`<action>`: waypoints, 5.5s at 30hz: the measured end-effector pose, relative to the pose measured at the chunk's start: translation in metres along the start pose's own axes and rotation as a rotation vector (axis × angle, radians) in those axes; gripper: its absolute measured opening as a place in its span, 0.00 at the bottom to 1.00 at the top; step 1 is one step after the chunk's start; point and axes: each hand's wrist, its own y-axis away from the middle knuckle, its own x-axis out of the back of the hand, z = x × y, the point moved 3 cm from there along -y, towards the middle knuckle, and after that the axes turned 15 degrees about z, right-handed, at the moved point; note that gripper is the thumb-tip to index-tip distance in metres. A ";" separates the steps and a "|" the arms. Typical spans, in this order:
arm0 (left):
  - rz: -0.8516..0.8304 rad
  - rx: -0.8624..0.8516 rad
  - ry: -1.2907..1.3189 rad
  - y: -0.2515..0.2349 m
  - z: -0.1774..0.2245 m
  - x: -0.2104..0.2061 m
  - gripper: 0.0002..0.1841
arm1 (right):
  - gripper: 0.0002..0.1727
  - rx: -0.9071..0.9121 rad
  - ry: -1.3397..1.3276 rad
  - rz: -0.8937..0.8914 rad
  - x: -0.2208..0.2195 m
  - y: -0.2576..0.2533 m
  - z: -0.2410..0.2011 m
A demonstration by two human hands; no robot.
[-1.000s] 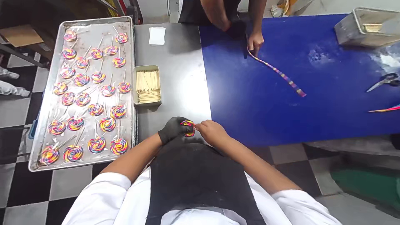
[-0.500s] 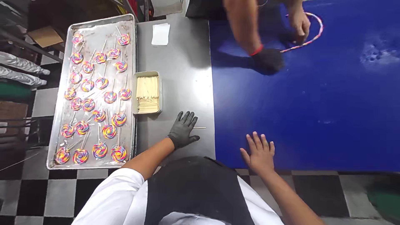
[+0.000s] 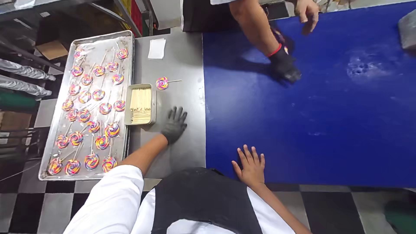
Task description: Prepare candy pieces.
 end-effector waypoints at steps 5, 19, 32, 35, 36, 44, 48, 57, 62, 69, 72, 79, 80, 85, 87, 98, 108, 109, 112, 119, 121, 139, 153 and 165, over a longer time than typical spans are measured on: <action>0.133 -0.051 0.079 0.077 0.024 -0.031 0.43 | 0.33 -0.079 -0.053 0.130 0.000 0.008 -0.002; 0.258 -0.103 0.269 0.078 0.016 -0.030 0.41 | 0.26 -0.205 0.012 0.118 0.002 0.006 -0.005; -0.921 0.191 2.146 0.140 0.019 -0.029 0.45 | 0.29 -0.233 0.027 0.004 0.003 0.004 -0.013; -0.954 0.222 2.161 0.133 0.020 -0.028 0.42 | 0.29 -0.249 0.021 -0.014 0.005 0.002 -0.013; -0.991 0.187 2.170 0.131 0.018 -0.033 0.42 | 0.29 -0.251 0.022 -0.011 0.005 0.002 -0.013; -1.007 0.180 2.129 0.129 0.019 -0.028 0.44 | 0.28 -0.265 0.012 0.012 0.006 0.002 -0.013; -0.960 0.210 2.104 0.132 0.021 -0.020 0.44 | 0.28 -0.266 0.009 0.011 0.005 0.002 -0.013; -0.961 0.171 2.078 0.131 0.018 -0.035 0.50 | 0.29 -0.262 0.012 0.049 0.005 0.003 -0.012; -0.950 0.179 2.099 0.130 0.018 -0.037 0.50 | 0.28 -0.262 0.000 0.072 0.005 0.003 -0.011; -0.938 0.200 2.094 0.132 0.019 -0.031 0.48 | 0.28 -0.257 -0.020 0.110 0.005 0.004 -0.008; -0.931 0.193 2.090 0.132 0.019 -0.032 0.49 | 0.28 -0.257 -0.028 0.114 0.006 0.004 -0.008; -0.910 0.158 2.062 0.131 0.018 -0.034 0.49 | 0.28 -0.258 -0.036 0.100 0.007 0.002 -0.009; -0.907 0.151 2.059 0.131 0.018 -0.034 0.49 | 0.28 -0.262 -0.039 0.096 0.007 0.002 -0.009; -0.927 0.170 2.089 0.132 0.017 -0.035 0.49 | 0.28 -0.267 -0.032 0.091 0.007 0.003 -0.009; -0.918 0.174 2.083 0.132 0.018 -0.034 0.49 | 0.28 -0.268 -0.035 0.098 0.007 0.003 -0.009; -0.927 0.167 2.069 0.131 0.017 -0.033 0.48 | 0.28 -0.255 -0.026 0.107 0.006 0.003 -0.008; -0.925 0.172 2.075 0.132 0.017 -0.034 0.48 | 0.28 -0.261 -0.026 0.107 0.007 0.004 -0.010; -0.913 0.182 2.068 0.132 0.017 -0.033 0.47 | 0.28 -0.266 -0.031 0.097 0.008 0.003 -0.010; -0.911 0.185 2.062 0.132 0.018 -0.033 0.46 | 0.27 -0.276 -0.037 0.087 0.009 0.003 -0.010; -0.915 0.181 2.065 0.132 0.018 -0.033 0.47 | 0.28 -0.273 -0.029 0.081 0.007 0.003 -0.009; -0.919 0.182 2.063 0.132 0.018 -0.033 0.47 | 0.28 -0.272 -0.027 0.082 0.007 0.003 -0.009; -0.921 0.176 2.067 0.131 0.018 -0.030 0.46 | 0.28 -0.275 -0.026 0.090 0.008 0.002 -0.009; -0.931 0.165 2.071 0.131 0.017 -0.032 0.46 | 0.28 -0.271 -0.015 0.082 0.008 0.002 -0.010; -0.931 0.182 2.082 0.132 0.017 -0.034 0.49 | 0.28 -0.272 -0.013 0.088 0.007 0.003 -0.010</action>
